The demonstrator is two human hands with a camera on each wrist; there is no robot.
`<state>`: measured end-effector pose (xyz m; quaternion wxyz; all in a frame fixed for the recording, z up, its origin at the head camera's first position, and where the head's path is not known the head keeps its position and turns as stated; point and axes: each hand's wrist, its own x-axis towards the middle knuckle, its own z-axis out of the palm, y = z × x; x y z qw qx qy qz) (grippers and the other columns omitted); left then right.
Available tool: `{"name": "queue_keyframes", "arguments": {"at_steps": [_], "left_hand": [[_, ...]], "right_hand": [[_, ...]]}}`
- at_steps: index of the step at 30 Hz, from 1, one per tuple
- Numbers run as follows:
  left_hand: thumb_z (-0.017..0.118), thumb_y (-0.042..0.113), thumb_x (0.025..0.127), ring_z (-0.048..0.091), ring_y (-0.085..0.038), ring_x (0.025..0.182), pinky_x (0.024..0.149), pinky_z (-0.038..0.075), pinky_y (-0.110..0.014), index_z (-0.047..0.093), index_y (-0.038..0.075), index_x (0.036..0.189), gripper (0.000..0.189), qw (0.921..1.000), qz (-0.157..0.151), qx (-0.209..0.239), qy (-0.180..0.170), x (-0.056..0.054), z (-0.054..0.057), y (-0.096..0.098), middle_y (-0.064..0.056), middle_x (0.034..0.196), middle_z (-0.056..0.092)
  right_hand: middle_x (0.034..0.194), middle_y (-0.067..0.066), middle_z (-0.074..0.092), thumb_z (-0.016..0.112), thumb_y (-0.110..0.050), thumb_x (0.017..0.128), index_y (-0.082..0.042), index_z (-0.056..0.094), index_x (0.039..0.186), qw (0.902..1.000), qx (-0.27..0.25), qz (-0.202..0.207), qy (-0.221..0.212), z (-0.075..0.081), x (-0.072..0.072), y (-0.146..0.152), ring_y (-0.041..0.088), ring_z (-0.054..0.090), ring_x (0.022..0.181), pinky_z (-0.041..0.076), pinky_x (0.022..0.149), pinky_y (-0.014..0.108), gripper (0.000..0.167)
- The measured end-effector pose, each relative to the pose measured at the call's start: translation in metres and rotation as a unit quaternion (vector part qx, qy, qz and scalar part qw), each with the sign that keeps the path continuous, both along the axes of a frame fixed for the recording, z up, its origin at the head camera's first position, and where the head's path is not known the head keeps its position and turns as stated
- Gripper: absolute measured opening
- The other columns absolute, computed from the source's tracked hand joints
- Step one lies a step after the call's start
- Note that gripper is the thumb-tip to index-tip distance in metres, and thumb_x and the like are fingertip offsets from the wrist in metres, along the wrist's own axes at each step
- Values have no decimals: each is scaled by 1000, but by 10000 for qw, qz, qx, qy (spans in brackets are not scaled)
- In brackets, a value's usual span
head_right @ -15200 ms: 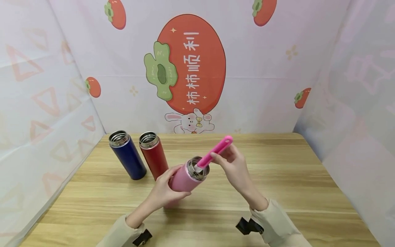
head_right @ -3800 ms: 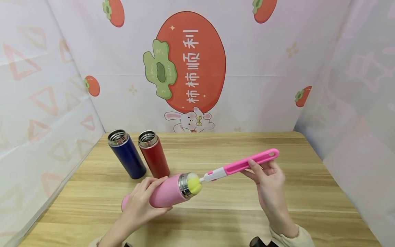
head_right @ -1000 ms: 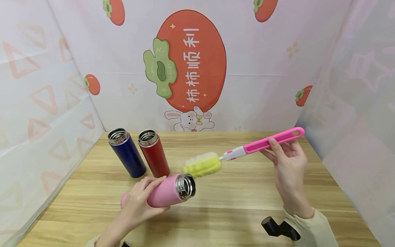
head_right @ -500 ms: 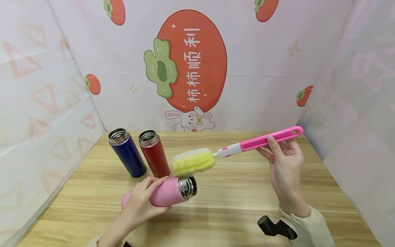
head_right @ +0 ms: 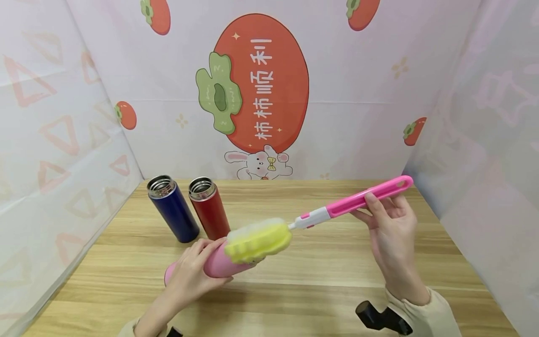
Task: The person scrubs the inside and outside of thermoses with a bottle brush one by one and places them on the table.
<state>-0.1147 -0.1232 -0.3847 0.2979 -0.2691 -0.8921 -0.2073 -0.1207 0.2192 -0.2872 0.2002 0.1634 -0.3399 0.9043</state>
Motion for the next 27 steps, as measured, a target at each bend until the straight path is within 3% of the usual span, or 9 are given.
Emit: {"name": "queue_keyframes", "arguments": {"at_steps": [8,17,27], "left_hand": [[83,38,46,52,-14,78,65,41,-30,58,14,111,74,9998,154,137,32,-2,1,-2,-1,88,53],[83,38,46,52,-15,77,64,42,-31,58,14,112,75,9994,186,284,44,-1,3,-5,-1,89,54],[84,36,44,53,-16,79,64,42,-31,57,13,113,78,9990,122,391,190,0,5,-5,-2,92,54]], "right_hand": [[82,19,60,34,21,84,12,52,99,9988,33,422,230,-7,4,6,29,62,76,49,68,42,25],[83,20,60,34,22,83,13,52,102,9987,110,465,172,-13,6,13,27,62,75,49,67,42,27],[82,18,61,36,21,83,12,52,100,9986,515,73,96,-13,4,21,26,64,75,48,67,38,26]]}}
